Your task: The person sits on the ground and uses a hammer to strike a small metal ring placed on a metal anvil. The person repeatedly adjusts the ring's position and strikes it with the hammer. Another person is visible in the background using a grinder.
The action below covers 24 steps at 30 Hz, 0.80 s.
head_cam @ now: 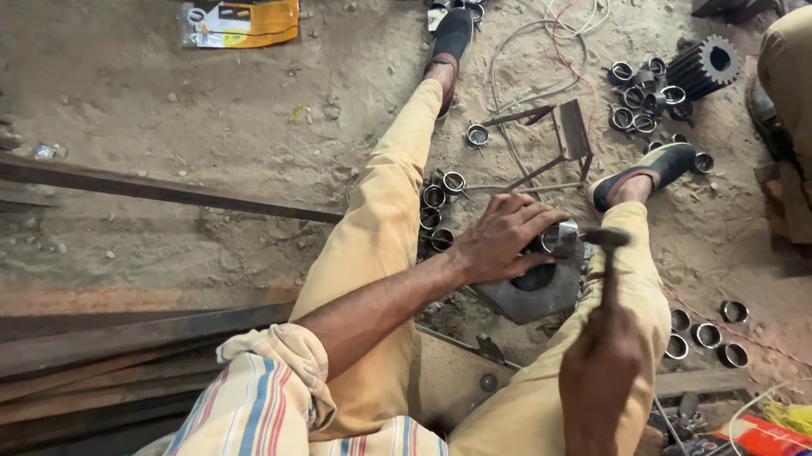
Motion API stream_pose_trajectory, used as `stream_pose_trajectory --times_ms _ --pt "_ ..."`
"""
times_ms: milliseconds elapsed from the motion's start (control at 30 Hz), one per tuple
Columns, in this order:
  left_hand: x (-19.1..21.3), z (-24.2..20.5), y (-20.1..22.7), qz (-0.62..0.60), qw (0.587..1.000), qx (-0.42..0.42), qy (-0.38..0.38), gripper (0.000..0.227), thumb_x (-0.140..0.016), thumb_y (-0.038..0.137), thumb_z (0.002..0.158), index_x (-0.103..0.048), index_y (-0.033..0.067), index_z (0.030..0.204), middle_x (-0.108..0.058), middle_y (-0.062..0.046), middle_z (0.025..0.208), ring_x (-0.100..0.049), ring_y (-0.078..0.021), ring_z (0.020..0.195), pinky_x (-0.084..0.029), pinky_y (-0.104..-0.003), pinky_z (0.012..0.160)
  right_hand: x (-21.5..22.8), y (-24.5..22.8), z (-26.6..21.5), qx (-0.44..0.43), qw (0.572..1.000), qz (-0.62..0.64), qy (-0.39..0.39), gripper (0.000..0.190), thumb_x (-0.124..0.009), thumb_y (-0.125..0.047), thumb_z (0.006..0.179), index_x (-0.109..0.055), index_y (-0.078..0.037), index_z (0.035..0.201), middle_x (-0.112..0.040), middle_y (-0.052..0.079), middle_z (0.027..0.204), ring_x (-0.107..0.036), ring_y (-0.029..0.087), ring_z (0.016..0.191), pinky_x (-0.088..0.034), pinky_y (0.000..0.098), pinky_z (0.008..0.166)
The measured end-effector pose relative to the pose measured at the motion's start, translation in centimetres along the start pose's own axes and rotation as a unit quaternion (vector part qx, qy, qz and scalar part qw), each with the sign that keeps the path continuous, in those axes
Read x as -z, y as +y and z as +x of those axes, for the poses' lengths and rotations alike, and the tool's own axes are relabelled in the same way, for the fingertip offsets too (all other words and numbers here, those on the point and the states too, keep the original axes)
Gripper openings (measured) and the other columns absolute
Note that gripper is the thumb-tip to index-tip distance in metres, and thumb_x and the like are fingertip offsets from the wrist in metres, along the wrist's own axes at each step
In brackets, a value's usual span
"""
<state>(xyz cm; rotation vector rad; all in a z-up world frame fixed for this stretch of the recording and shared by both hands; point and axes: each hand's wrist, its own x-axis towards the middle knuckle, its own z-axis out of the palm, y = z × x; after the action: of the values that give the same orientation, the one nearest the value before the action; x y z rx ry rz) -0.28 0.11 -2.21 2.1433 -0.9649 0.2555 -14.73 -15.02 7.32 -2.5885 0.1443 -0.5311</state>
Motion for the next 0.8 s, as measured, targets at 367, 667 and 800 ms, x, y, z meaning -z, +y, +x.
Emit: stream_pose_trajectory --times_ms 367,667,800 --pt "0.11 -0.07 0.1 -0.017 1.0 0.018 -0.018 0.069 -0.076 0.042 0.086 -0.053 0.0121 0.144 -0.064 -0.007 0.135 -0.054 -0.0284 0.129 -0.036 -0.047 0.113 -0.09 0.01 -0.06 0.002 1.0 0.018 -0.012 0.057 -0.053 0.008 0.096 -0.053 -0.001 0.152 -0.061 0.018 0.09 -0.06 0.031 0.075 -0.048 0.0428 0.066" --pt "0.12 0.06 0.09 -0.015 1.0 0.0 -0.001 0.069 -0.077 0.041 0.086 -0.052 0.0104 0.143 -0.063 -0.008 0.135 -0.054 -0.0286 0.128 -0.037 -0.047 0.112 0.08 0.25 0.01 -0.006 1.0 0.025 0.002 0.06 -0.051 0.01 0.094 -0.055 -0.005 0.152 -0.061 0.016 0.088 -0.062 0.03 0.075 -0.049 0.0433 0.068" --pt "0.4 0.09 -0.03 -0.001 1.0 -0.007 0.011 0.069 -0.077 0.04 0.086 -0.053 0.0101 0.142 -0.062 -0.009 0.136 -0.053 -0.0297 0.128 -0.037 -0.047 0.111 -0.53 0.47 0.31 -0.019 0.999 0.028 -0.014 0.058 -0.053 0.01 0.094 -0.057 -0.005 0.15 -0.062 0.016 0.088 -0.062 0.031 0.075 -0.049 0.0441 0.067"
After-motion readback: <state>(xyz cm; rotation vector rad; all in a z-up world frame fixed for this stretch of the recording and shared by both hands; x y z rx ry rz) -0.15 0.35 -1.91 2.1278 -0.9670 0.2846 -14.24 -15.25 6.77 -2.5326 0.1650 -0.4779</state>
